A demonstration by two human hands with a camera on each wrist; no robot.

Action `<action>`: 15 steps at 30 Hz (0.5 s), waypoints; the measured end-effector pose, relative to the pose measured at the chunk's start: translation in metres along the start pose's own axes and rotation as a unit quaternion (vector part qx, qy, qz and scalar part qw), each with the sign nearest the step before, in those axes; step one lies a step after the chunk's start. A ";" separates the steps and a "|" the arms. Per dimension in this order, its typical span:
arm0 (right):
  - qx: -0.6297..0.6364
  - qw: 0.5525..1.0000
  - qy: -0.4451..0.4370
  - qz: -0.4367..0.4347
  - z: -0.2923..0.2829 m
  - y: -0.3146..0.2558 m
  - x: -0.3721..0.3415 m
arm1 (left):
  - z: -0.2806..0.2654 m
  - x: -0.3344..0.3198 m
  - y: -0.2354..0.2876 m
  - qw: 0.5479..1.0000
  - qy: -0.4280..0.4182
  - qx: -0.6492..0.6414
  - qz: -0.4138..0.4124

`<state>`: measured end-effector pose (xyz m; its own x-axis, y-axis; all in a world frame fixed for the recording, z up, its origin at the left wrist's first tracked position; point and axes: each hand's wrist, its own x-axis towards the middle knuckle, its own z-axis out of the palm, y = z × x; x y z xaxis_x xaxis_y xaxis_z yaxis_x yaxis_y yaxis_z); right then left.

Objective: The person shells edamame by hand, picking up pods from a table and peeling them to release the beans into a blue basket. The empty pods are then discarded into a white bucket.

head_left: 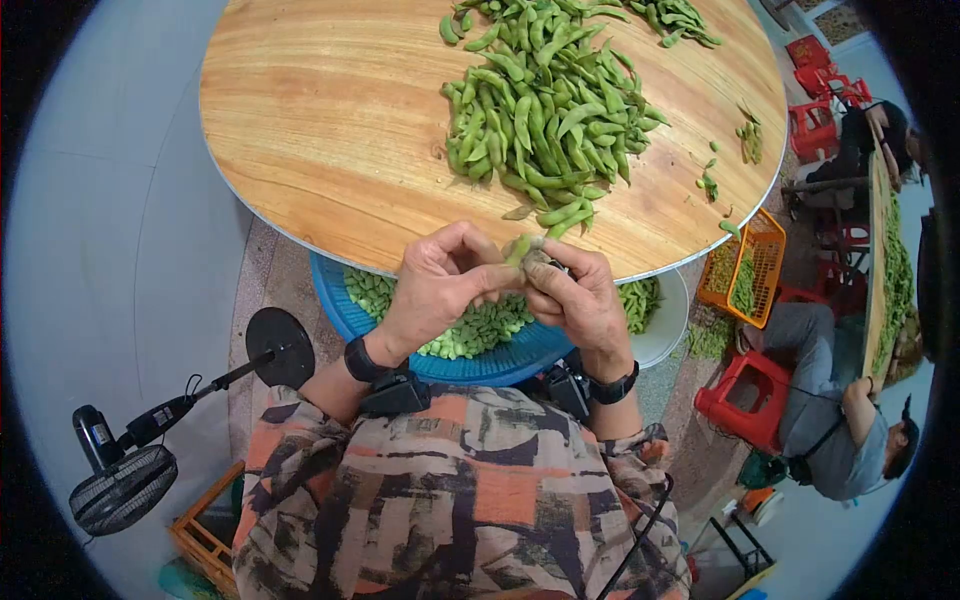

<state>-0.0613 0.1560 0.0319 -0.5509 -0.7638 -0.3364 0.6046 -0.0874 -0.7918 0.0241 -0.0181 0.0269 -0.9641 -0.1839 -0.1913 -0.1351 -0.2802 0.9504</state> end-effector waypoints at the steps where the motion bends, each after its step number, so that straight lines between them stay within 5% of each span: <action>1: 0.042 0.999 -0.009 0.016 0.001 -0.004 -0.001 | 0.000 -0.001 0.000 1.000 0.000 0.001 -0.001; 3: 0.084 0.996 -0.017 0.032 -0.001 -0.006 -0.003 | 0.000 -0.001 -0.002 0.951 -0.067 -0.280 -0.111; 6: 0.108 0.993 -0.039 0.035 0.000 -0.008 -0.006 | -0.002 0.006 0.005 0.930 -0.123 -0.314 -0.146; 7: 0.011 1.000 0.004 0.025 0.004 -0.010 -0.009 | -0.001 0.007 0.006 0.930 -0.123 -0.314 -0.145; 9: -0.084 0.995 0.047 0.015 0.009 -0.007 -0.011 | 0.001 0.009 0.008 0.987 -0.111 -0.050 -0.106; 11: -0.365 0.903 0.055 -0.218 0.013 -0.001 -0.011 | 0.004 0.009 0.013 0.992 -0.095 0.022 -0.086; 13: -0.349 0.914 0.069 -0.195 0.015 -0.004 -0.013 | 0.006 0.008 0.016 0.990 -0.080 0.094 -0.064; 15: -0.333 0.924 0.081 -0.171 0.015 -0.004 -0.014 | 0.008 0.006 0.016 0.959 -0.066 0.270 0.052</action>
<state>-0.0477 0.1573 0.0473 -0.7558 -0.6537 -0.0381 -0.0782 0.1479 -0.9859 0.0139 -0.0166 0.0432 -0.9945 -0.0527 -0.0905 -0.1014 0.2681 0.9580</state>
